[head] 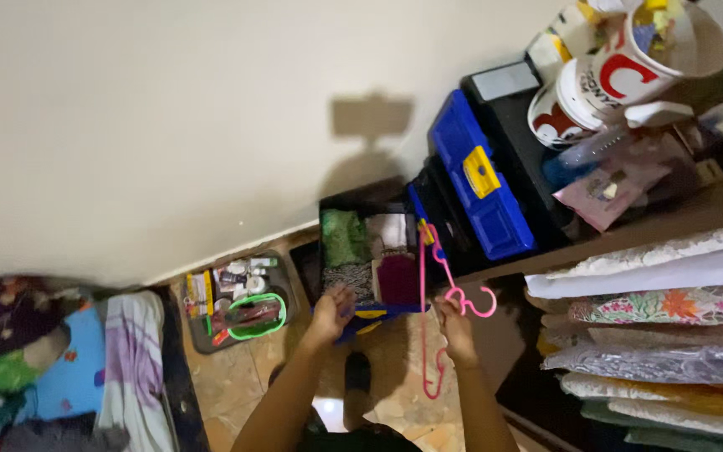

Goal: The person hangs a dark blue dress on a hanger and places it in a wardrobe. They then retrieve a white lace top from a storage bin, place it on a pink hanger, and hang it in the wardrobe. Finally, they pick up an orange top, fold it, and place it on a hanger.

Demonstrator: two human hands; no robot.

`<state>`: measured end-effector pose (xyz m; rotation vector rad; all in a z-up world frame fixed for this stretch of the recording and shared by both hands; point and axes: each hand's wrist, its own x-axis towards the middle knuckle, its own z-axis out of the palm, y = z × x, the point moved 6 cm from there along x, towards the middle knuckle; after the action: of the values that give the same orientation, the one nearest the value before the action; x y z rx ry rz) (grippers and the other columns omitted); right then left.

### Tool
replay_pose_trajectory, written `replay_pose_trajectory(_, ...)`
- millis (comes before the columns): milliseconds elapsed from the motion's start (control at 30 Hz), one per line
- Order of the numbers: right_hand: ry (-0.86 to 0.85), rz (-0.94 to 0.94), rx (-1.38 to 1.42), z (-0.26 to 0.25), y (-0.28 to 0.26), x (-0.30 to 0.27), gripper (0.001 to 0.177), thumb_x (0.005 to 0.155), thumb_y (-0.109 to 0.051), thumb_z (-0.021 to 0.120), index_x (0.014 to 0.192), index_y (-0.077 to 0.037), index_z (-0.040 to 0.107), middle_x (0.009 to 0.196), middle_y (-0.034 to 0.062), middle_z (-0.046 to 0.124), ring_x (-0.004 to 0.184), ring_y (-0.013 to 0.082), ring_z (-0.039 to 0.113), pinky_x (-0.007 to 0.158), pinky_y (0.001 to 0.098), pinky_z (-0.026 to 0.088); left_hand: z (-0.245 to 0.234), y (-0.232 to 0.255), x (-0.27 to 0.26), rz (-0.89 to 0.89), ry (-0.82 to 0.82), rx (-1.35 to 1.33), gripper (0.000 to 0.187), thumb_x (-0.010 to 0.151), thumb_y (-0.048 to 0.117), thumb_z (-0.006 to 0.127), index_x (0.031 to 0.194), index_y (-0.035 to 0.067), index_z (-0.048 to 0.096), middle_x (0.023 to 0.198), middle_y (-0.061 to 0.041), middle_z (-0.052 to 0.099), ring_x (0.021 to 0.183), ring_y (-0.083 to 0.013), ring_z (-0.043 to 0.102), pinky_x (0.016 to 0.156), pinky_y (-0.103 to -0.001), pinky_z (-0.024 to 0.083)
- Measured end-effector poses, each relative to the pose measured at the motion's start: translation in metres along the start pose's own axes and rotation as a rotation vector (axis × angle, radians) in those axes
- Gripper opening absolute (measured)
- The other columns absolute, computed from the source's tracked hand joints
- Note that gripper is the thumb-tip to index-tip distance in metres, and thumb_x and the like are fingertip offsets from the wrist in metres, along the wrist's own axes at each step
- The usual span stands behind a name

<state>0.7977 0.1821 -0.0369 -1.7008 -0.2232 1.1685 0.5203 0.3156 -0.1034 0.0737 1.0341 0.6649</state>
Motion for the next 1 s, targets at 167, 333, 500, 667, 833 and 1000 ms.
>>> replay_pose_trajectory(167, 0.287, 0.011, 0.176, -0.027, 0.019, -0.006, 0.016, 0.098, -0.019, 0.065, 0.108, -0.007, 0.068, 0.075, -0.0058, 0.057, 0.062, 0.006, 0.05, 0.054, 0.0246, 0.039, 0.034, -0.005, 0.028, -0.198, -0.12, -0.132, 0.022, 0.098, 0.027, 0.055, 0.101, 0.008, 0.065, 0.087, -0.01, 0.071, 0.067, -0.0232, 0.061, 0.057, -0.034, 0.044)
replay_pose_trajectory(333, 0.395, -0.017, 0.152, -0.001, 0.027, -0.011, 0.02, 0.1, -0.017, 0.074, 0.107, -0.002, 0.062, 0.079, 0.0027, 0.051, 0.065, 0.0152, 0.045, 0.054, 0.0331, 0.034, 0.051, 0.002, 0.054, -0.345, -0.119, 0.03, 0.026, 0.098, 0.029, 0.057, 0.092, 0.005, 0.066, 0.072, -0.009, 0.066, 0.055, -0.0203, 0.054, 0.048, -0.034, 0.043)
replay_pose_trajectory(500, 0.508, -0.382, -0.256, 0.047, 0.027, 0.0, 0.021, 0.097, -0.02, 0.063, 0.11, -0.003, 0.065, 0.081, 0.0022, 0.062, 0.073, 0.0132, 0.059, 0.064, 0.0307, 0.049, 0.046, 0.047, 0.092, -0.37, 0.029, 0.163, 0.024, 0.1, 0.024, 0.049, 0.1, 0.008, 0.067, 0.088, -0.006, 0.074, 0.075, -0.0197, 0.068, 0.061, -0.035, 0.05)
replay_pose_trajectory(667, 0.63, -0.312, -0.196, 0.084, 0.051, 0.031, 0.025, 0.097, -0.021, 0.064, 0.114, -0.002, 0.062, 0.083, 0.0068, 0.064, 0.076, 0.0145, 0.06, 0.07, 0.0328, 0.051, 0.041, 0.069, 0.157, -0.155, -0.242, 0.289, 0.022, 0.101, 0.027, 0.062, 0.09, 0.009, 0.066, 0.076, -0.007, 0.068, 0.061, -0.0209, 0.058, 0.052, -0.038, 0.045)
replay_pose_trajectory(833, 0.683, -0.233, -0.233, 0.1, 0.08, 0.079, 0.033, 0.093, -0.017, 0.064, 0.122, -0.004, 0.059, 0.086, 0.0087, 0.066, 0.079, 0.0168, 0.058, 0.073, 0.0336, 0.051, 0.026, 0.046, 0.213, -0.214, -0.053, 0.48, 0.019, 0.099, 0.026, 0.061, 0.092, 0.009, 0.065, 0.08, -0.009, 0.068, 0.065, -0.0239, 0.06, 0.056, -0.039, 0.046)
replay_pose_trajectory(1000, 0.61, -0.488, -0.152, 0.098, 0.104, 0.13, 0.024, 0.098, -0.013, 0.061, 0.121, -0.004, 0.06, 0.101, 0.008, 0.066, 0.092, 0.0183, 0.062, 0.082, 0.0322, 0.052, 0.036, 0.006, 0.289, -0.109, -0.092, 0.717, 0.019, 0.097, 0.026, 0.063, 0.098, 0.007, 0.063, 0.085, -0.011, 0.068, 0.071, -0.0275, 0.061, 0.061, -0.041, 0.047)
